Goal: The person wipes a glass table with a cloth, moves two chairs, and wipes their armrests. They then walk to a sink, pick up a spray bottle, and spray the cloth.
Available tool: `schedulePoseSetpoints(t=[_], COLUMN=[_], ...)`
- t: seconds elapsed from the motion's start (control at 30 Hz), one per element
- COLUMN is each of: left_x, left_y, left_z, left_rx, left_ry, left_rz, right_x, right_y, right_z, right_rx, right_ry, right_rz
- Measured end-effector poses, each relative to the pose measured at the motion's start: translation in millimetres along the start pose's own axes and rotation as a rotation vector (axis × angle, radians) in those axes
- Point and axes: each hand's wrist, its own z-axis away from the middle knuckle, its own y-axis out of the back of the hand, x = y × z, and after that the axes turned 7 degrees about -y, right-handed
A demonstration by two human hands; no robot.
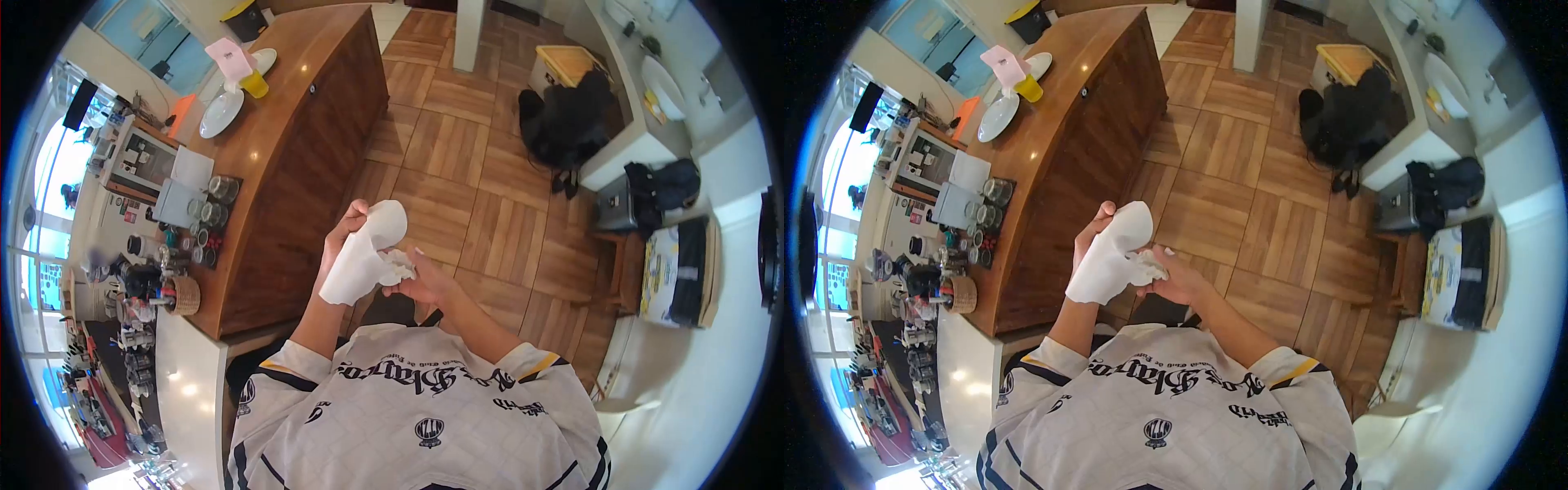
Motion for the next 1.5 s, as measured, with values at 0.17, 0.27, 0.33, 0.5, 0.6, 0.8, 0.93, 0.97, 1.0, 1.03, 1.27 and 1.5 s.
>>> schedulePoseSetpoints(t=[0.17,0.27,0.33,0.5,0.6,0.8,0.93,0.97,1.0,1.03,1.27,1.5], left_x=[36,55,60,110,127,168,202,209,218,225,275,346], left_y=[9,14,33,-11,-48,-98,-147,-156,-167,-168,-143,-115], left_z=[-150,-256,-334,-501,-593,-795,-901,-926,-945,-971,-1155,-1367], left_rx=[0.094,0.054,-0.041,-0.319,-0.387,-0.319,-0.279,-0.323,-0.227,-0.179,0.283,0.230], left_ry=[-0.043,0.018,0.040,0.121,0.088,0.039,-0.044,-0.048,-0.085,-0.115,-0.549,-0.843], left_rz=[-0.005,0.057,0.057,-0.241,-0.184,0.116,0.241,0.305,0.255,0.225,-0.707,-1.296], right_x=[-125,-218,-262,-399,-480,-650,-767,-794,-822,-850,-1059,-1250], right_y=[-2,-4,26,72,105,183,262,251,242,240,235,265], right_z=[-76,-112,-134,-163,-186,-265,-386,-426,-455,-471,-610,-760], right_rx=[0.224,0.522,0.582,0.801,0.810,0.797,0.684,0.683,0.687,0.644,0.172,0.295], right_ry=[-0.035,-0.050,0.119,0.355,0.456,0.477,0.315,0.292,0.255,0.293,0.429,0.230], right_rz=[0.359,0.591,0.511,0.531,0.214,0.192,0.308,0.326,0.348,0.319,0.141,0.278])
